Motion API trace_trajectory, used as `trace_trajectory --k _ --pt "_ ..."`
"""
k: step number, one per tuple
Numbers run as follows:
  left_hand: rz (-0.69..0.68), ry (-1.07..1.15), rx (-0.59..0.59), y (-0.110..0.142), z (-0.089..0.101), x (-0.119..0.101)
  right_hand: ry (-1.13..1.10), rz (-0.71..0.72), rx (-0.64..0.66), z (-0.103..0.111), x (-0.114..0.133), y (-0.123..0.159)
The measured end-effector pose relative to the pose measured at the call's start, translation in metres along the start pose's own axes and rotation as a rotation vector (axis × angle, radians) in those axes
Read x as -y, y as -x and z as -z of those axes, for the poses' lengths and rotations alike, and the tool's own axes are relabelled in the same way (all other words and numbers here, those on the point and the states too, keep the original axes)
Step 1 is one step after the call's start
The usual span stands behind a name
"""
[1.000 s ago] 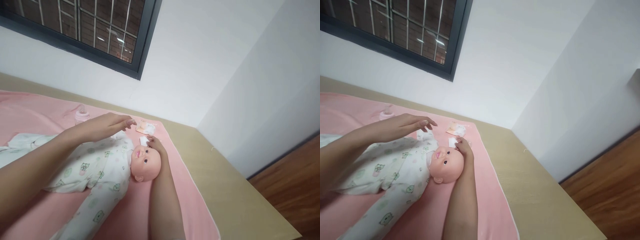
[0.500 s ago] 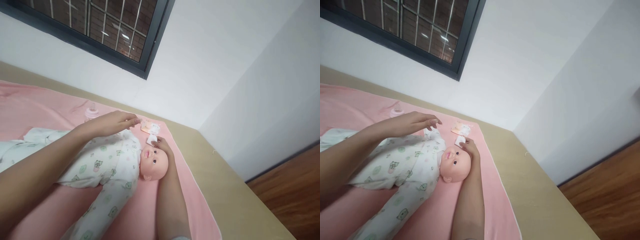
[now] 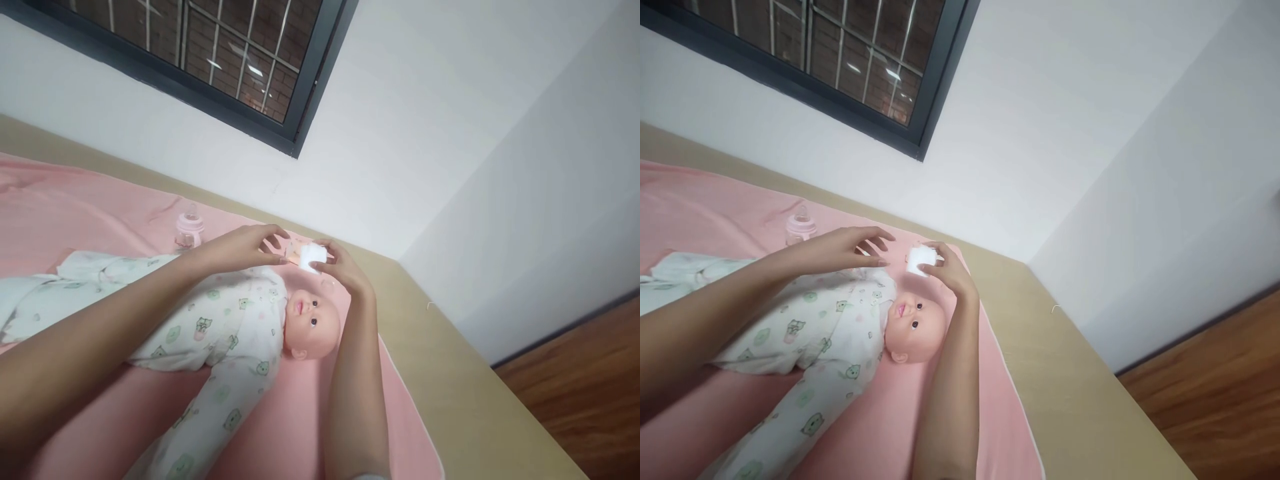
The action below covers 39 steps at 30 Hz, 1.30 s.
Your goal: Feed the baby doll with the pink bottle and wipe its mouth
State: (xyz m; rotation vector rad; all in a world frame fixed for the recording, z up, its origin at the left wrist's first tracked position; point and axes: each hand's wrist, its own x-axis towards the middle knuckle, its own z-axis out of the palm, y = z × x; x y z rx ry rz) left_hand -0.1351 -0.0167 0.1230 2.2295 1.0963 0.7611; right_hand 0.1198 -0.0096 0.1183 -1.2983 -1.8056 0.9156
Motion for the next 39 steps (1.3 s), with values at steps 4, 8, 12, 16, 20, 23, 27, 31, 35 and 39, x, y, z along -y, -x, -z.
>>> trace_trajectory --k 4,8,12,16,20,23,27,31,35,39 --pt "0.037 0.151 0.051 -0.003 -0.006 0.001 0.144 0.036 0.108 -0.013 0.035 0.012" --pt "-0.065 0.173 0.139 -0.001 -0.006 -0.004 0.207 0.081 0.223 -0.028 0.058 0.023" --pt "-0.109 0.174 0.148 -0.001 -0.003 -0.007 0.193 0.138 0.274 -0.034 0.064 0.029" --pt "-0.044 0.103 0.138 -0.002 -0.001 -0.006 0.133 0.172 0.300 -0.026 0.060 0.034" --pt "0.001 -0.045 0.244 -0.002 -0.003 -0.006 0.045 0.166 0.241 -0.004 0.047 0.034" --pt "-0.044 -0.028 0.320 -0.001 -0.007 -0.008 0.003 0.109 0.225 0.012 0.028 0.025" --pt "-0.081 0.009 0.394 0.002 -0.014 -0.011 -0.079 0.007 0.243 0.019 -0.009 0.010" --pt "-0.034 -0.079 0.395 0.005 -0.023 -0.017 -0.309 -0.095 0.258 0.008 -0.048 -0.001" --pt "-0.034 -0.148 0.354 0.007 -0.033 -0.020 -0.452 -0.194 0.250 -0.008 -0.081 -0.005" --pt "-0.043 -0.172 0.294 0.007 -0.040 -0.022 -0.517 -0.260 0.228 -0.019 -0.098 -0.003"
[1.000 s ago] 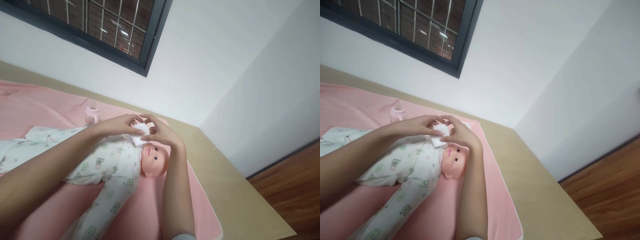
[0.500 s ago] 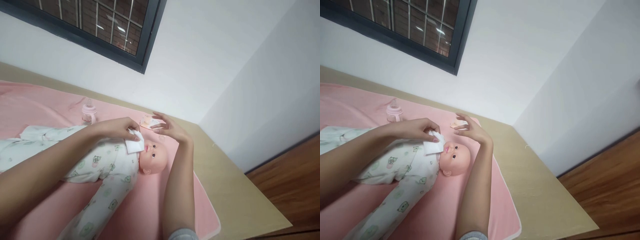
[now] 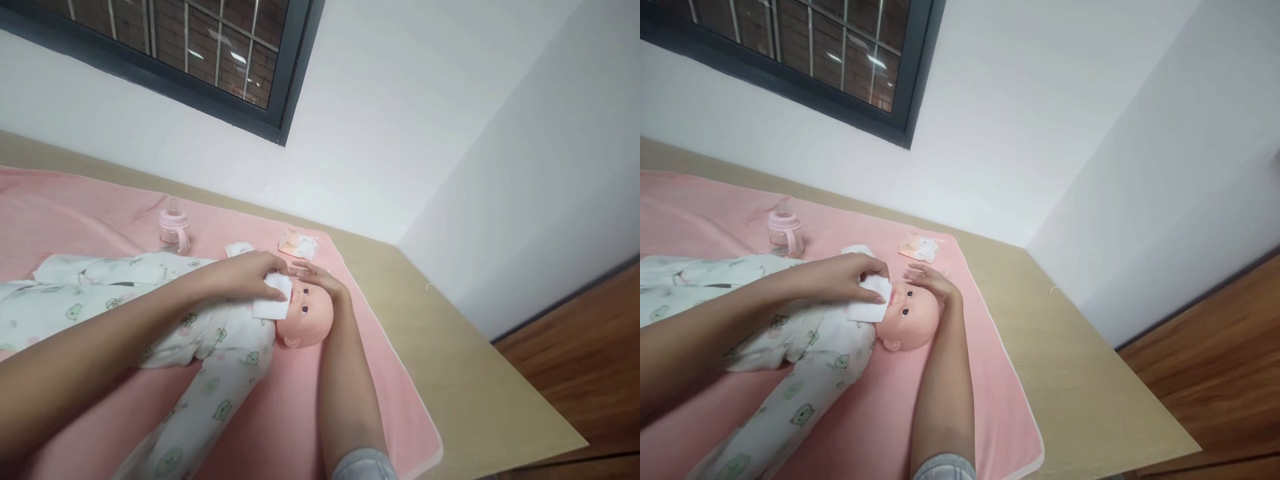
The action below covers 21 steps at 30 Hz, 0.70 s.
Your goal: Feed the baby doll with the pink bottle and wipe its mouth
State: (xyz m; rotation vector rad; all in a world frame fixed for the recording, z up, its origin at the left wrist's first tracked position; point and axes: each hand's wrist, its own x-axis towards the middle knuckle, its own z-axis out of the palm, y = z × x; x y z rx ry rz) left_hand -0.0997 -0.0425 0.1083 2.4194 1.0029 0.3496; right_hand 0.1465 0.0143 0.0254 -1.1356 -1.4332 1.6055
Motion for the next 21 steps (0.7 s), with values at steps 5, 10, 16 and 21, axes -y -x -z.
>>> trace_trajectory --k 5,10,16,21 --pt "0.013 -0.018 -0.017 -0.0007 -0.0042 -0.0062 0.007 0.000 -0.079 -0.0014 -0.0053 0.0020" --pt "-0.011 -0.027 -0.025 0.0006 -0.0056 -0.0085 -0.009 0.004 -0.105 -0.0019 -0.0058 0.0020" --pt "-0.033 -0.049 -0.062 0.0003 -0.0026 -0.0031 -0.086 0.000 -0.154 -0.0021 -0.0072 0.0010" --pt "-0.035 -0.084 -0.091 -0.0015 -0.0025 -0.0011 -0.112 -0.004 -0.171 -0.0018 -0.0075 0.0005"
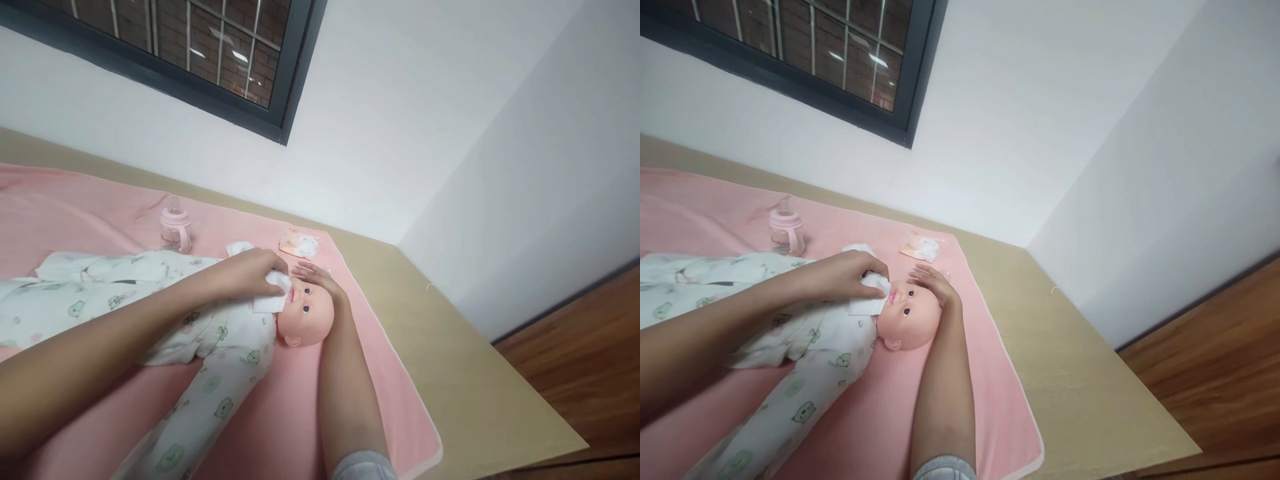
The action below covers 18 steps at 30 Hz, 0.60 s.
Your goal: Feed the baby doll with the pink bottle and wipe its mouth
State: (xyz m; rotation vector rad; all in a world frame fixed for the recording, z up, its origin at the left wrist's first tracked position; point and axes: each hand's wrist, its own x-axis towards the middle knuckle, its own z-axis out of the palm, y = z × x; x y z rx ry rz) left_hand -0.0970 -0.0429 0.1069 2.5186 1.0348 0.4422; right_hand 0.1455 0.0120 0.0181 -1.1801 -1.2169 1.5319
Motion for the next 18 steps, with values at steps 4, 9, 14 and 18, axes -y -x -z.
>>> trace_trajectory --k 4,9,14,18 --pt "0.002 -0.018 -0.060 -0.001 -0.002 0.000 0.002 0.004 -0.010 0.000 -0.001 -0.001" --pt "-0.008 -0.058 -0.130 -0.003 -0.007 0.001 -0.003 0.024 -0.014 0.001 -0.003 -0.002" --pt "-0.069 -0.049 -0.190 -0.005 -0.011 0.002 0.032 0.018 -0.040 0.001 -0.004 -0.002" --pt "-0.070 -0.062 -0.206 -0.005 -0.011 -0.005 0.073 0.017 -0.054 0.000 -0.002 -0.003"
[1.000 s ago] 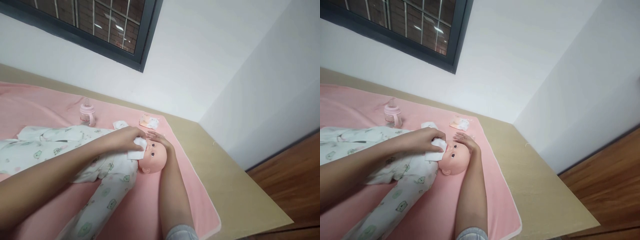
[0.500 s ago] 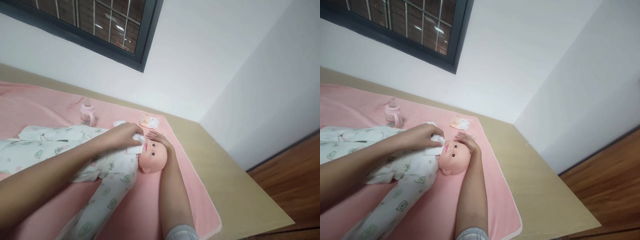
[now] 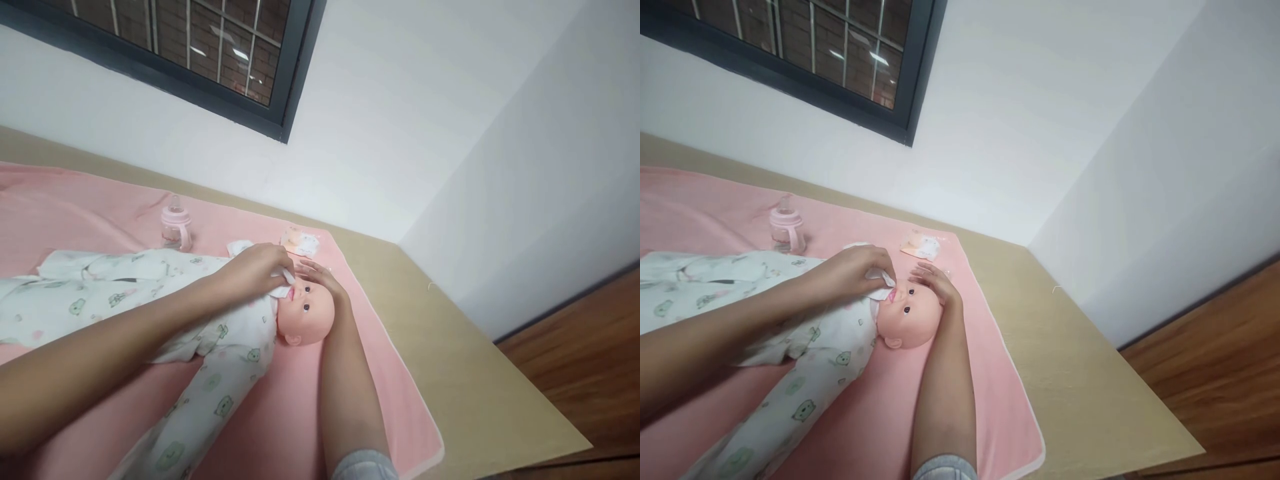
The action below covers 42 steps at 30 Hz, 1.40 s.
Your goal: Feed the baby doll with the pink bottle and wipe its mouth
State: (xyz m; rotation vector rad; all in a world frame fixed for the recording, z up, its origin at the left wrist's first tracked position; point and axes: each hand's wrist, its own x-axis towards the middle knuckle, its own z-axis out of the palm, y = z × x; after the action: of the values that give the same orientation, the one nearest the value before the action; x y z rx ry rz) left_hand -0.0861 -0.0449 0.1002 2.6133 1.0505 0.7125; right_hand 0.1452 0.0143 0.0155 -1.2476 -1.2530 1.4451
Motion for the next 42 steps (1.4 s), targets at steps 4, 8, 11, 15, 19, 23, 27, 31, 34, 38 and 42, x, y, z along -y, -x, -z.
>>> trace_trajectory --k 4,8,11,15,19,23,27,31,34,38,42 --pt "-0.018 -0.006 0.011 -0.001 0.001 -0.008 -0.002 0.019 -0.013 -0.001 0.000 0.001" --pt "-0.008 0.026 -0.010 0.000 0.000 -0.006 0.010 0.004 -0.022 -0.001 0.000 0.001" --pt "-0.017 0.129 -0.050 0.000 0.000 0.001 -0.001 0.010 -0.026 -0.001 -0.001 0.001" --pt "-0.042 0.263 -0.014 0.002 0.001 0.004 -0.023 0.019 -0.027 -0.002 -0.002 0.001" --pt "0.001 0.269 0.051 0.002 0.000 0.000 -0.004 0.009 -0.026 -0.002 0.000 0.002" --pt "0.032 0.250 0.070 0.002 -0.003 -0.003 0.002 0.017 -0.021 -0.003 0.001 0.003" --pt "0.032 0.224 0.038 0.001 -0.005 -0.003 0.001 0.015 -0.022 -0.003 0.001 0.004" --pt "0.035 0.182 0.015 0.001 -0.007 -0.004 -0.002 0.012 -0.031 -0.004 0.001 0.004" --pt "0.039 0.141 0.002 0.001 -0.007 -0.006 -0.013 0.012 -0.028 -0.003 0.000 0.003" --pt "0.047 0.152 -0.008 0.002 -0.003 -0.005 -0.040 0.019 -0.013 -0.001 -0.003 0.000" --pt "0.028 0.219 0.113 0.004 0.010 0.000 -0.077 0.026 0.002 0.002 -0.006 -0.003"
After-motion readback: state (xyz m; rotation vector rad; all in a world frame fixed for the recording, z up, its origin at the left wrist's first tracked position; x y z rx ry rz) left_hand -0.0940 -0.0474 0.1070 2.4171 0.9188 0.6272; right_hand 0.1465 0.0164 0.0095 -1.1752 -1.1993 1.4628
